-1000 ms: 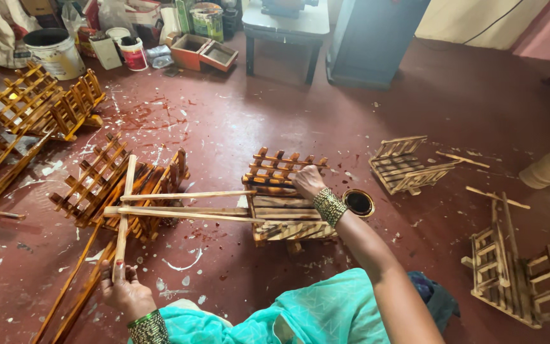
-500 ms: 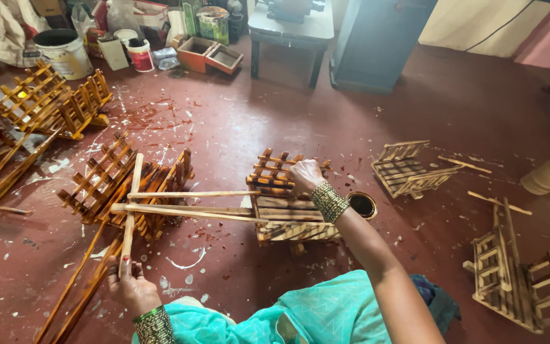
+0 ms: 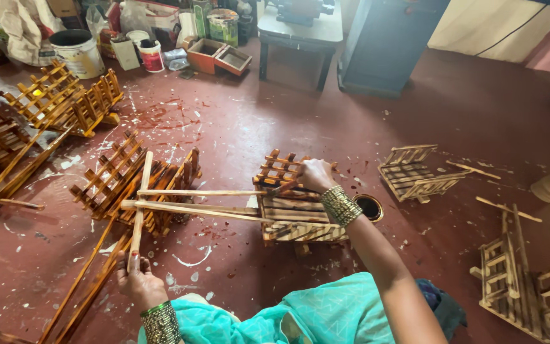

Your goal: The person sits on the workshop floor holding a small wooden furniture piece steady with one hand while applying dark stain or paint to its slats with a brush in the other hand, dipping the brush into a paint can between strokes and working across the lattice surfaces of the piece.

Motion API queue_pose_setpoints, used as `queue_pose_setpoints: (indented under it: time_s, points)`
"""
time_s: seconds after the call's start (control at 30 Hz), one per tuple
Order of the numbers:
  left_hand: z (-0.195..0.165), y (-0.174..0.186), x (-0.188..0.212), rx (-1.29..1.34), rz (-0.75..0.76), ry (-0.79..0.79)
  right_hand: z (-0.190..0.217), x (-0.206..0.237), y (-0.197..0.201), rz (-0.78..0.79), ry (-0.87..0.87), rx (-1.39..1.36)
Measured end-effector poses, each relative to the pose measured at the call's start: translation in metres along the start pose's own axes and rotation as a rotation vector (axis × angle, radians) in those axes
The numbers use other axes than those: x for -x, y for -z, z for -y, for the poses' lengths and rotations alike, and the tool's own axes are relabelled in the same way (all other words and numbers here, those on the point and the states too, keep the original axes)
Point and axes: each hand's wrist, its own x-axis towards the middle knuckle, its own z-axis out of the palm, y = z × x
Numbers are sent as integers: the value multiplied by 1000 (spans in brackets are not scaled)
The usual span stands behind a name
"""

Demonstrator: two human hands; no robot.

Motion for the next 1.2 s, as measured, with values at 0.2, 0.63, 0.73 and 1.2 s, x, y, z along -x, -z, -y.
queue_pose_setpoints:
  time_s: [0.2,0.63,0.73,1.2]
  points:
    - [1,-2,-1,13,19,-29,-45,37,-7,110,-214,-498]
    - [-3,-4,0,-14,-1,-26,-34,85,7,-78,-138,-435]
    - [-2,-2,-1,-22,-13,-18,-13,95,11,-146,40,-307]
    - [8,1,-4,42,11,20,28,77,54,55,328,179]
